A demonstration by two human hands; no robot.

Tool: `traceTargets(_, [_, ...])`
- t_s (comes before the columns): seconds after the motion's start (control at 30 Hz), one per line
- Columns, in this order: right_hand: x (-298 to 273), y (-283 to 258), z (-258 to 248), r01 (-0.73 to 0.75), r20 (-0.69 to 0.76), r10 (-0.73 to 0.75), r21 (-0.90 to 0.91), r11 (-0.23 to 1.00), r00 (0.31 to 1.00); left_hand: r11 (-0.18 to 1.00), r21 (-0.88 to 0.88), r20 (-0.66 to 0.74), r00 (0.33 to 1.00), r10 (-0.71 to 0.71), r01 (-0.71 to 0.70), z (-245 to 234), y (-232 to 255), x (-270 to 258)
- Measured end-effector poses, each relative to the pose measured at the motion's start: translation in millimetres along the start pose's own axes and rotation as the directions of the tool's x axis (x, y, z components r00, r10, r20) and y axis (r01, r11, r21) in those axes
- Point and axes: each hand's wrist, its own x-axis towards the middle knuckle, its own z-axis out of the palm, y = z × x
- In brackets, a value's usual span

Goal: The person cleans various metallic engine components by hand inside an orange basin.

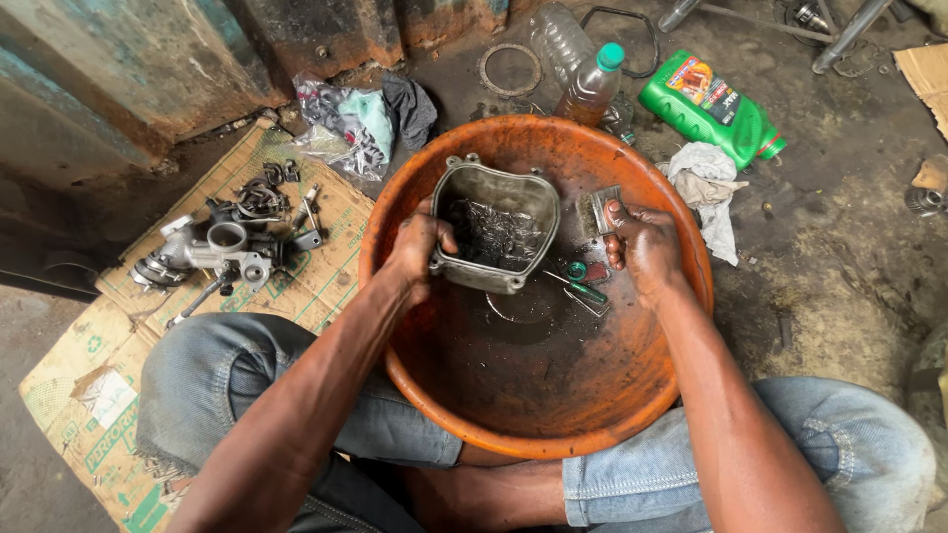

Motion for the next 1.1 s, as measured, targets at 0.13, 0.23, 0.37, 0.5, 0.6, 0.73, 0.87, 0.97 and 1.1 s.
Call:
traceTargets(0.13, [1,1,2,0.002,-0.003,-0.002,-0.019,1.0,1.0,0.986,0.163,0.042,0.999,-0.03,0.022,-8,-19,11])
traceTargets(0.23, [4,0,-2,-0.008,-0.028,0.008,0.026,1.0,1.0,1.0,0.017,0.027,1.0,0.003,-0.004,-3,-22,20])
traceTargets(0.37, [9,2,-1,0.016,-0.03,-0.016,-0.002,1.0,0.999,0.999,0.042,0.058,0.998,0.009,-0.012,-9,-7,5])
traceTargets(0.5, [8,7,0,0.007,0.001,-0.007,-0.02,1.0,1.0,0.994,0.093,0.044,0.998,0.055,-0.059,-1,0,-8])
traceTargets(0.6, [9,7,-2,0.046,-0.007,-0.046,-0.064,0.997,0.999,0.992,0.076,0.099,0.991,0.091,-0.098,5,0,-14])
traceTargets(0.73, [8,2,-3,0.023,-0.035,-0.025,-0.046,0.999,0.999,0.987,0.035,0.116,0.981,0.152,-0.157,8,7,-21])
traceTargets(0.87, [5,-4,5,0.044,-0.038,-0.046,-0.059,0.997,0.998,0.976,-0.002,0.13,0.967,0.218,-0.219,6,6,-27])
traceTargets(0.97, [0,-10,5,0.069,-0.039,-0.073,-0.092,0.993,0.997,0.984,0.041,0.07,0.983,0.171,-0.174,6,5,-21])
traceTargets(1.1, [0,-12,5,0.124,-0.005,-0.125,-0.091,0.988,0.992,0.937,-0.335,0.226,0.957,0.184,-0.102,-1,-1,-22])
